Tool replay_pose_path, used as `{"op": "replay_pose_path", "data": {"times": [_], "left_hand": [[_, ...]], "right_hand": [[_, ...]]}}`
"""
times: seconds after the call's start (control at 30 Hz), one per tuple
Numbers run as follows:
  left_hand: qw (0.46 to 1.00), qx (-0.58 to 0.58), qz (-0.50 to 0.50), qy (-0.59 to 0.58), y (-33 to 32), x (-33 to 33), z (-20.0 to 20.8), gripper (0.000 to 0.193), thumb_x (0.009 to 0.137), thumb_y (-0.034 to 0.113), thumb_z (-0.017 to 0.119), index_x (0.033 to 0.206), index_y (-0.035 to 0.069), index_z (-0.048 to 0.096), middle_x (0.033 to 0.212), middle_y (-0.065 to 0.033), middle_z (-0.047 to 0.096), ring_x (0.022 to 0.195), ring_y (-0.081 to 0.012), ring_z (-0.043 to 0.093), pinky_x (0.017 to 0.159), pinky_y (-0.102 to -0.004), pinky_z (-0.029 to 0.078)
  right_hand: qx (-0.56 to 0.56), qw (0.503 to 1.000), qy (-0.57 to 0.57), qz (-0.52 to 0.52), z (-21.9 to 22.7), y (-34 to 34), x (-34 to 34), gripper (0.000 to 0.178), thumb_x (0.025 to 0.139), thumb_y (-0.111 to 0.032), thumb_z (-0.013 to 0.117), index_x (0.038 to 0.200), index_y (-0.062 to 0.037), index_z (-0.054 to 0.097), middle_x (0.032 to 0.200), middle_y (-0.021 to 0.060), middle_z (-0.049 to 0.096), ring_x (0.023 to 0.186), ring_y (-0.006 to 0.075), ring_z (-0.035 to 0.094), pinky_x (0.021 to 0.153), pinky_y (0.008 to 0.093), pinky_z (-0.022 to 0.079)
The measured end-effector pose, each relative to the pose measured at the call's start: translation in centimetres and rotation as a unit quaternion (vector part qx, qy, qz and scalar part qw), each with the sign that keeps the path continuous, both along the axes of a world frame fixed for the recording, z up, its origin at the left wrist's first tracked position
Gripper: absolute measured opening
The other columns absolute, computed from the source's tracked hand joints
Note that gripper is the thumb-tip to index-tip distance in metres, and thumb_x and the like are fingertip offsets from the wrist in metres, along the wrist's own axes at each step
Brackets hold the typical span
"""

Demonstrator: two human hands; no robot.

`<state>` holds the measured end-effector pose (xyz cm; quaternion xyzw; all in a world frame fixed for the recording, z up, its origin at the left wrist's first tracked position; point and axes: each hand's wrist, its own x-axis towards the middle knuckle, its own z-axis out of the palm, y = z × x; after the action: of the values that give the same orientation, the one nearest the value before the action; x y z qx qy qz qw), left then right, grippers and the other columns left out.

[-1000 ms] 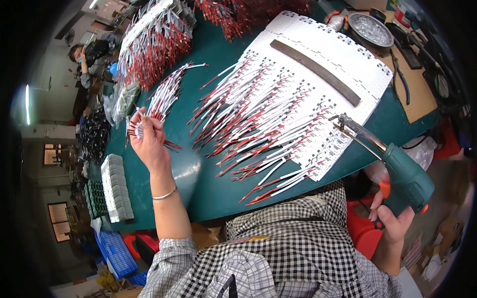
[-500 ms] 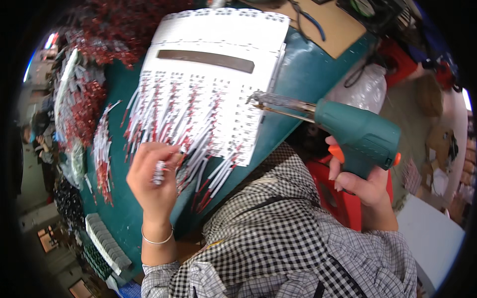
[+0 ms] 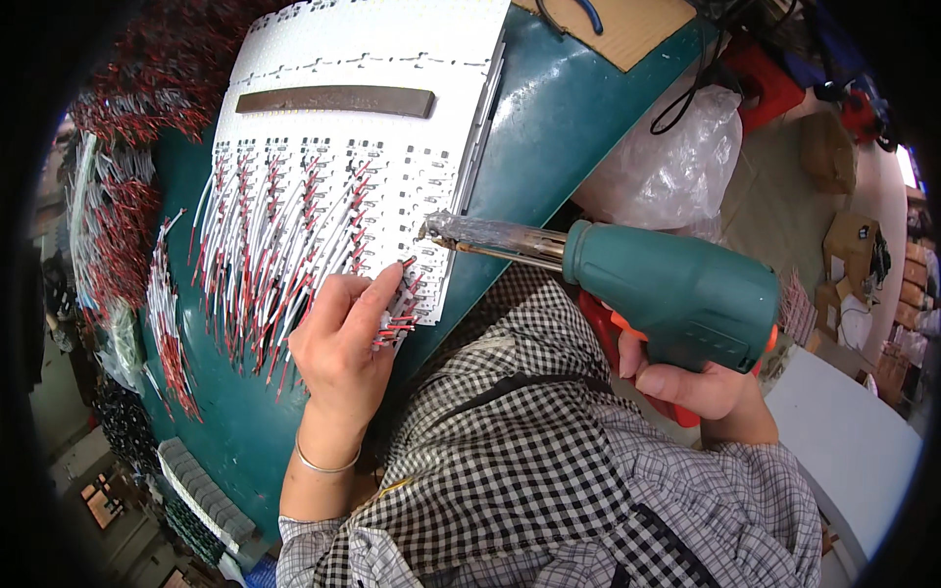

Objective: The person solders wires onto LED light strips and a circuit board using a soldering iron.

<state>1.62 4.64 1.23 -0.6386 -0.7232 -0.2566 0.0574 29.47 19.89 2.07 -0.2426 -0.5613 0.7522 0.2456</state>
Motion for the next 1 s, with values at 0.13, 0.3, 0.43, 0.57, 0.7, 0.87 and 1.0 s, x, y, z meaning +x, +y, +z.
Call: {"op": "replay_pose_path", "data": {"times": [0.13,0.3,0.43,0.57,0.7,0.87,1.0], "left_hand": [[1.000,-0.008,0.004,0.005,-0.1,0.4,0.0,0.032,0.068,0.000,0.065,0.099,0.006,0.070,0.068,-0.0036,0.049,0.050,-0.0153,0.050,0.042,-0.0296,0.039],[1.000,0.014,0.000,-0.025,-0.1,0.4,-0.3,0.038,0.064,-0.001,0.064,0.101,0.005,0.070,0.066,-0.0035,0.045,0.048,-0.0149,0.047,0.040,-0.0295,0.038],[1.000,0.009,0.002,-0.026,-0.1,0.3,-0.3,0.041,0.061,-0.002,0.064,0.101,0.005,0.070,0.067,-0.0040,0.045,0.048,-0.0150,0.047,0.040,-0.0294,0.037],[0.999,-0.005,0.002,-0.035,-0.1,0.4,-0.2,0.045,0.058,-0.003,0.065,0.103,0.004,0.069,0.067,-0.0043,0.045,0.048,-0.0150,0.047,0.040,-0.0297,0.036],[0.999,-0.001,0.011,-0.042,-0.1,0.5,0.0,0.049,0.055,-0.004,0.067,0.103,0.003,0.069,0.068,-0.0043,0.045,0.048,-0.0151,0.047,0.040,-0.0299,0.036],[0.998,0.012,0.009,-0.065,-0.1,0.4,-0.5,0.052,0.052,-0.007,0.067,0.103,0.002,0.068,0.068,-0.0044,0.045,0.048,-0.0155,0.047,0.040,-0.0299,0.037],[0.998,0.012,0.012,-0.060,-0.2,0.5,-0.4,0.053,0.051,-0.008,0.067,0.103,0.001,0.068,0.068,-0.0046,0.045,0.049,-0.0156,0.048,0.040,-0.0301,0.037]], "right_hand": [[-0.012,1.000,-0.002,0.007,-0.1,-0.2,-0.2,0.071,0.066,-0.020,0.084,0.121,0.0087,0.049,0.112,0.0202,0.060,0.062,0.0202,0.062,0.045,0.0250,0.050],[-0.008,1.000,0.008,0.001,-0.6,-0.4,-0.4,0.071,0.066,-0.020,0.084,0.121,0.0093,0.049,0.113,0.0196,0.060,0.063,0.0198,0.063,0.045,0.0248,0.050],[-0.027,1.000,-0.015,-0.005,-0.1,-0.5,-0.7,0.071,0.066,-0.020,0.084,0.121,0.0094,0.049,0.114,0.0196,0.060,0.064,0.0199,0.063,0.045,0.0246,0.049],[-0.019,1.000,-0.011,-0.001,-0.2,-0.5,-1.0,0.071,0.066,-0.019,0.084,0.121,0.0095,0.049,0.114,0.0197,0.060,0.064,0.0200,0.063,0.045,0.0250,0.050],[-0.045,0.998,-0.033,0.031,0.0,-0.3,-1.3,0.072,0.066,-0.018,0.083,0.122,0.0095,0.048,0.115,0.0201,0.059,0.066,0.0205,0.063,0.047,0.0256,0.050],[-0.054,0.998,-0.034,0.027,-0.2,-0.5,-1.3,0.074,0.066,-0.017,0.083,0.125,0.0074,0.047,0.119,0.0218,0.058,0.068,0.0218,0.063,0.047,0.0260,0.050],[-0.044,0.998,-0.031,0.027,-0.3,-0.4,-1.3,0.074,0.066,-0.016,0.083,0.127,0.0055,0.045,0.122,0.0231,0.056,0.069,0.0228,0.064,0.047,0.0265,0.050]]}}
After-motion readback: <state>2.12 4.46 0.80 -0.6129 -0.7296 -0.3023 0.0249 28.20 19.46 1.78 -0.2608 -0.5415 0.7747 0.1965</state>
